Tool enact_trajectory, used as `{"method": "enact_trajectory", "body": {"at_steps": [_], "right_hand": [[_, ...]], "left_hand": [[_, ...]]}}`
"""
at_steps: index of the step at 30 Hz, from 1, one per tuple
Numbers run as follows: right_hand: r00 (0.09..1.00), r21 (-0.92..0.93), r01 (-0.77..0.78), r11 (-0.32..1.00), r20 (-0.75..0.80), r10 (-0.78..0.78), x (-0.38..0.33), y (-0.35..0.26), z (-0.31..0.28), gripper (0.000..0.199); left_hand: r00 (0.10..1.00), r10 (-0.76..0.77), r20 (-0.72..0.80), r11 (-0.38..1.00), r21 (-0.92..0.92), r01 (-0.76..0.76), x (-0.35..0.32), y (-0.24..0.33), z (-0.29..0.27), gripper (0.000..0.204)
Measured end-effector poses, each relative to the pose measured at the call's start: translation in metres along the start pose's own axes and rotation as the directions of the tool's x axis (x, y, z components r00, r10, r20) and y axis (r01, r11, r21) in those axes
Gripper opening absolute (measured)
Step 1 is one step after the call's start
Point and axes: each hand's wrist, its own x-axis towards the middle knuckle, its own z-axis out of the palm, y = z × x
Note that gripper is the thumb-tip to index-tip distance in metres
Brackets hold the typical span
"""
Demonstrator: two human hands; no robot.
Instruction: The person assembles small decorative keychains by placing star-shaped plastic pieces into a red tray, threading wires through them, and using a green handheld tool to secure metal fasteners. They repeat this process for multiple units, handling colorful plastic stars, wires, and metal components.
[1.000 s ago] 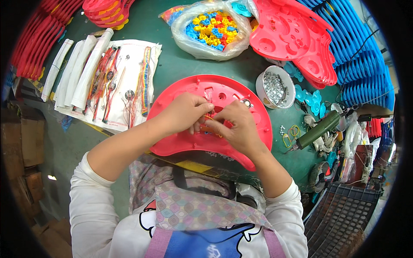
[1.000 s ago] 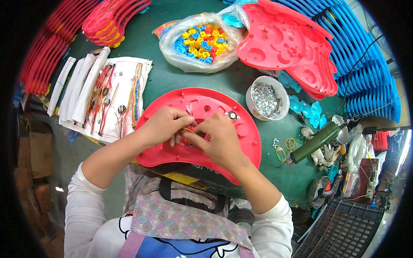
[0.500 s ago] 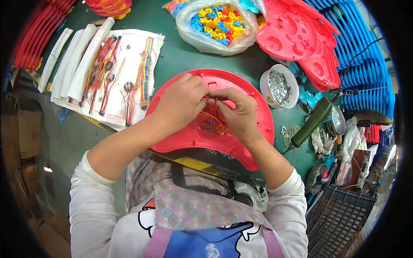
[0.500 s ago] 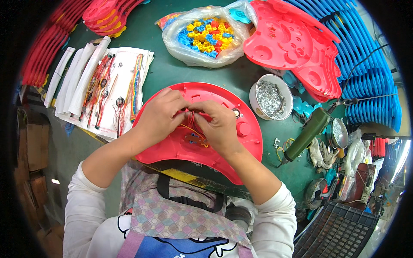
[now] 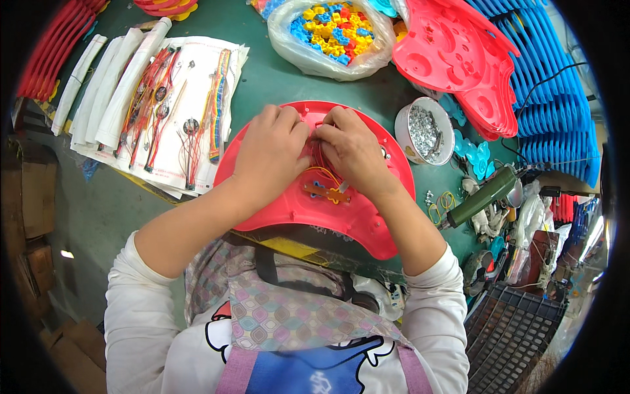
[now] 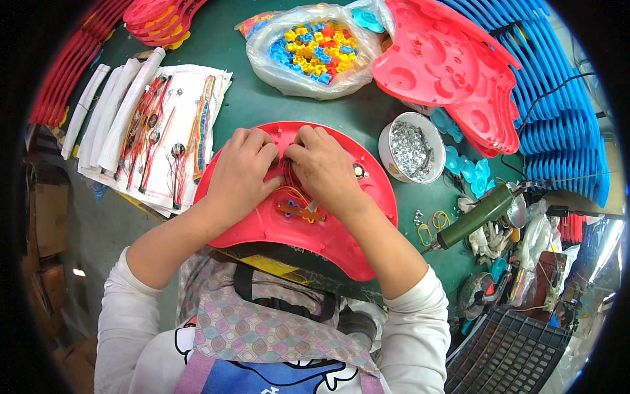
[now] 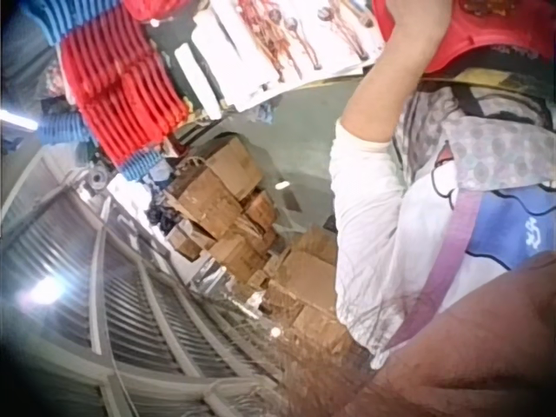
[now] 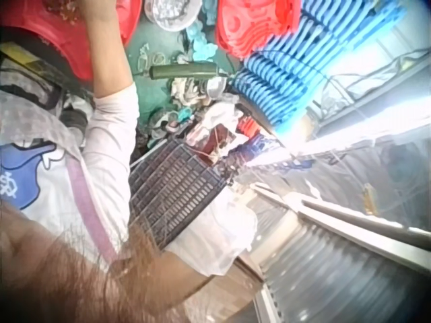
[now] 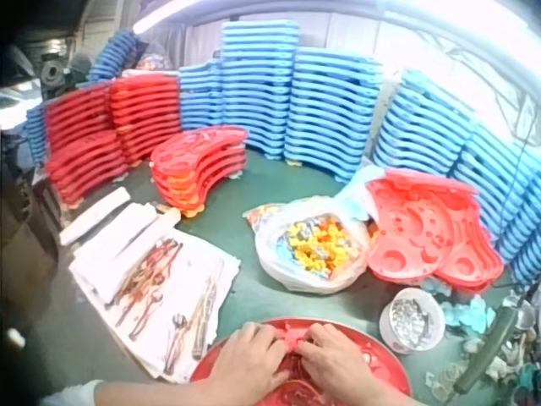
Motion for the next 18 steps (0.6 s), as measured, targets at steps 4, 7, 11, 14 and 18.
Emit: {"method": "enact_trajectory", "body": {"at_steps": [4, 7, 11, 14, 18], "right_hand": [[0.995, 0.051, -0.046, 0.998, 0.093, 0.042, 0.002, -0.005, -0.012, 0.018], [0.978, 0.126, -0.192, 0.973, -0.052, 0.2, -0.012, 0.006, -0.021, 0.016], [0.994, -0.107, -0.108, 0.988, -0.028, 0.106, -0.021, 0.017, -0.032, 0.015], [0.996, -0.179, -0.088, 0.98, -0.027, 0.085, -0.018, 0.016, -0.034, 0.015], [0.998, -0.233, -0.057, 0.971, -0.054, 0.046, -0.017, 0.02, -0.023, 0.003]], "left_hand": [[0.998, 0.016, -0.061, 1.0, -0.003, -0.016, 0.0, 0.002, 0.0, 0.034], [0.996, 0.085, -0.024, 0.995, -0.049, -0.086, -0.001, 0.004, 0.002, 0.032], [0.99, 0.136, 0.025, 0.99, 0.025, -0.137, -0.001, 0.001, 0.007, 0.027], [0.984, 0.162, 0.076, 0.983, 0.081, -0.168, 0.007, 0.002, 0.002, 0.029], [0.98, 0.175, 0.092, 0.979, 0.091, -0.183, 0.029, 0.013, 0.008, 0.032]]}}
